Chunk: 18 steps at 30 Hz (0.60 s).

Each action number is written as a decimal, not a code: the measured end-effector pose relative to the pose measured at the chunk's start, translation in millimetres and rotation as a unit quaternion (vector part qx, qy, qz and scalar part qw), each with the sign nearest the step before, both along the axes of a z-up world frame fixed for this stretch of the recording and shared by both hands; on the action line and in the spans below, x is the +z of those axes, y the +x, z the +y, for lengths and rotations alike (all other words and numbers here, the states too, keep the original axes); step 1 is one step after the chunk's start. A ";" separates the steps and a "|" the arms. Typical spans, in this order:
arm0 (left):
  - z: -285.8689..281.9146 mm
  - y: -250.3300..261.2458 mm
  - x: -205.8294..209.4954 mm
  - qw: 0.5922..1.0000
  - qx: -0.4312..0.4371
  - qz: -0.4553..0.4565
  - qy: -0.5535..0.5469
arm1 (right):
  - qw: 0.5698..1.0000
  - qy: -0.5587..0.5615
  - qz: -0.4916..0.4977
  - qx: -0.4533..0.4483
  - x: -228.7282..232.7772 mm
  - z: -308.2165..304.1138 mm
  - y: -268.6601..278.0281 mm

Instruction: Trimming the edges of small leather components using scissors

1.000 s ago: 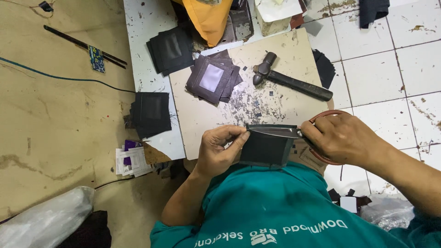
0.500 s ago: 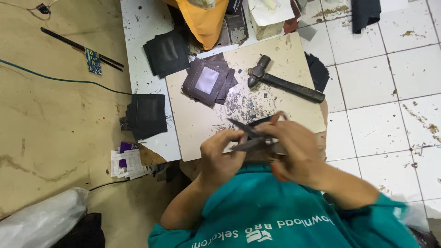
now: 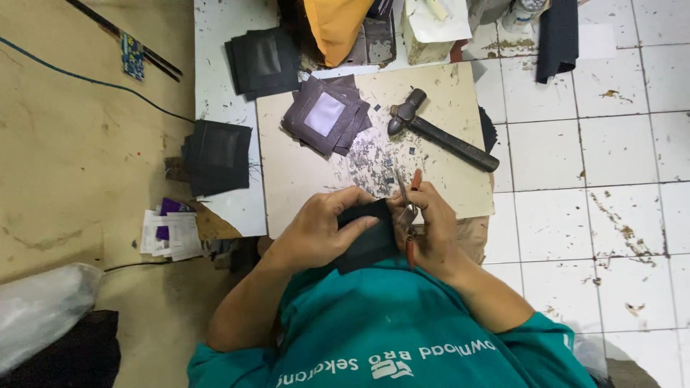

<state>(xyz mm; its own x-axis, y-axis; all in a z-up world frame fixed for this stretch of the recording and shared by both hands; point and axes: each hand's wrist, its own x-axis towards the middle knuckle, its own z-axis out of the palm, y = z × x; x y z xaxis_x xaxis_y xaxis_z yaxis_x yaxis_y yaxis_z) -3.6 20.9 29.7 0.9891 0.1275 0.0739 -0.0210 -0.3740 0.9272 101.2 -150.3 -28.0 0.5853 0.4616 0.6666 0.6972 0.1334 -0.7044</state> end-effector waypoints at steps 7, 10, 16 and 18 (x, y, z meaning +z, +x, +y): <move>13.4 -12.4 6.9 0.998 0.008 0.047 -0.051 | 0.978 -0.074 0.193 0.042 -26.5 -30.2 -17.8; 17.0 -14.4 1.1 0.991 -0.003 0.056 -0.120 | 0.947 -0.166 0.246 0.122 -65.2 -50.7 -21.9; 12.9 -8.7 -0.5 0.989 -0.020 0.059 -0.131 | 0.949 -0.104 0.220 0.199 -52.6 -44.7 -26.8; 11.2 -7.6 4.0 0.989 -0.025 0.057 -0.133 | 0.960 -0.097 0.196 0.177 -60.0 -44.8 -26.0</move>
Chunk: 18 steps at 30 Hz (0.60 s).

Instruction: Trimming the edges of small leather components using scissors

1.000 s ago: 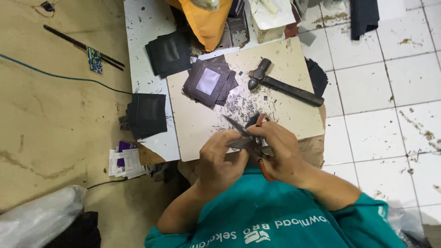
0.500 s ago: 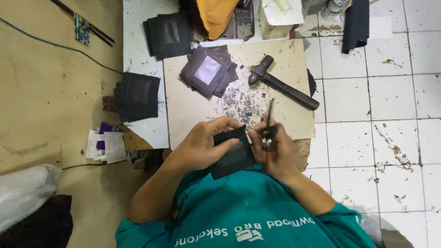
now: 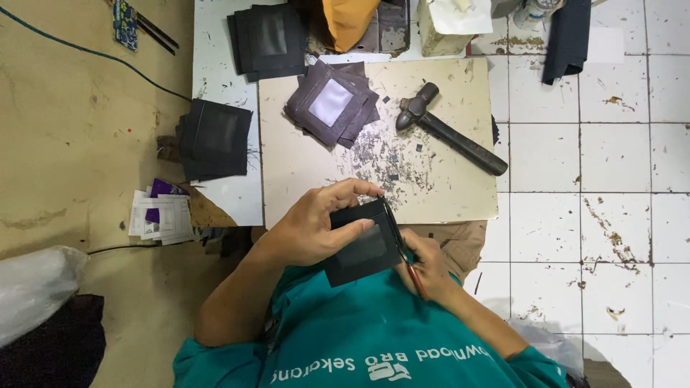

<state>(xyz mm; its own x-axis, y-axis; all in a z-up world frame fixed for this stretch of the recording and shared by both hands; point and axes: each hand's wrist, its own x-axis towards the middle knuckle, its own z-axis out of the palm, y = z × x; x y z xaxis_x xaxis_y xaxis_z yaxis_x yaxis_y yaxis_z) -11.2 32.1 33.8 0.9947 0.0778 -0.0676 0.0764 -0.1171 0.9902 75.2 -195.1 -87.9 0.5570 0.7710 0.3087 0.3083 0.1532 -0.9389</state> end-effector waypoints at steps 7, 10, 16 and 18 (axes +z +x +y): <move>0.7 1.1 -8.2 1.000 0.004 -0.005 0.000 | 1.000 0.001 -0.001 -0.019 6.4 6.1 -3.9; 2.7 0.7 -15.0 1.000 0.000 -0.004 -0.005 | 1.000 0.011 0.004 -0.017 8.7 8.1 -3.7; 3.3 2.4 -15.5 1.000 -0.001 0.002 0.003 | 0.999 0.019 0.020 -0.020 9.9 7.6 -7.0; 4.4 2.4 -15.7 1.000 -0.003 0.005 -0.002 | 0.999 0.005 0.039 -0.024 1.9 3.5 -10.1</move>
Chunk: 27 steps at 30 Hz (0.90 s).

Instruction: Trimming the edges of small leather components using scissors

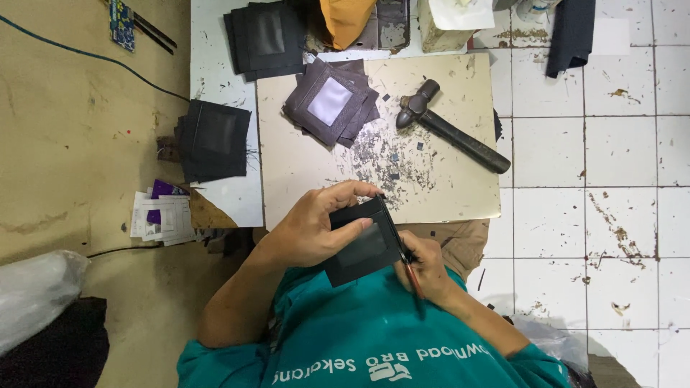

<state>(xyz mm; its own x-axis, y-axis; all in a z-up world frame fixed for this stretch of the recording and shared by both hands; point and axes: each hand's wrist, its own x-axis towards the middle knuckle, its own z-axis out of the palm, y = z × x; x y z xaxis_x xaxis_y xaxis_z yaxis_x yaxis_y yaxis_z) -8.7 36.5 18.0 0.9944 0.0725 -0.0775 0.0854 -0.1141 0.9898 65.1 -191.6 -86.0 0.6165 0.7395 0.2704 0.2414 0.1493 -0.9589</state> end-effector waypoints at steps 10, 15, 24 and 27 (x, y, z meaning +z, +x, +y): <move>16.8 -2.0 -15.8 0.998 0.058 0.004 0.012 | 0.986 -0.036 0.137 -0.086 2.7 -0.1 26.4; 68.1 17.7 -4.0 0.939 0.269 -0.136 0.165 | 0.957 0.084 0.256 -0.105 -27.6 11.5 62.2; 180.1 48.6 -20.7 0.827 0.392 -0.026 0.402 | 0.967 0.079 0.232 -0.061 -18.7 12.9 68.5; 150.9 14.1 -30.1 0.764 0.410 -0.039 0.496 | 0.952 0.102 0.263 -0.119 -43.6 13.5 70.0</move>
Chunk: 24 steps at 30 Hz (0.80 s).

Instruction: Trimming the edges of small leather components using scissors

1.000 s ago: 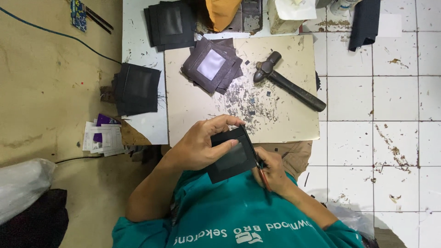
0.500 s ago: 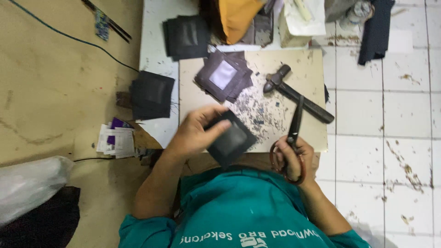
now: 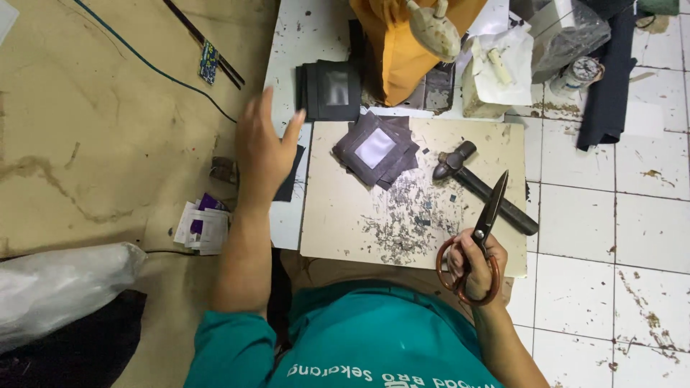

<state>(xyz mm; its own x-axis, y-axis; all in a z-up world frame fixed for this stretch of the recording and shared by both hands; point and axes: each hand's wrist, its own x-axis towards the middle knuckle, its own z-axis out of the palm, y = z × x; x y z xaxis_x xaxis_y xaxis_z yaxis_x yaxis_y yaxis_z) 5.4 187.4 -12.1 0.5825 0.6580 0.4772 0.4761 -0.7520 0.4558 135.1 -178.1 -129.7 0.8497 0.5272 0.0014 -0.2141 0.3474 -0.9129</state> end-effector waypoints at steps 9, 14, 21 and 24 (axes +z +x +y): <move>-27.9 -61.3 -86.9 0.978 0.116 0.149 -0.085 | 0.999 -0.048 -0.020 0.013 22.7 9.3 -2.6; -22.3 -63.3 -84.4 0.976 0.099 0.174 -0.090 | 0.999 -0.042 -0.023 0.005 20.5 7.3 -3.0; -21.6 -52.2 -118.0 0.973 0.092 0.210 0.016 | 0.998 -0.051 -0.041 0.014 23.1 7.3 -4.6; -17.4 -49.8 -157.4 0.954 0.085 0.239 0.157 | 0.998 -0.055 -0.028 0.028 15.7 4.8 0.2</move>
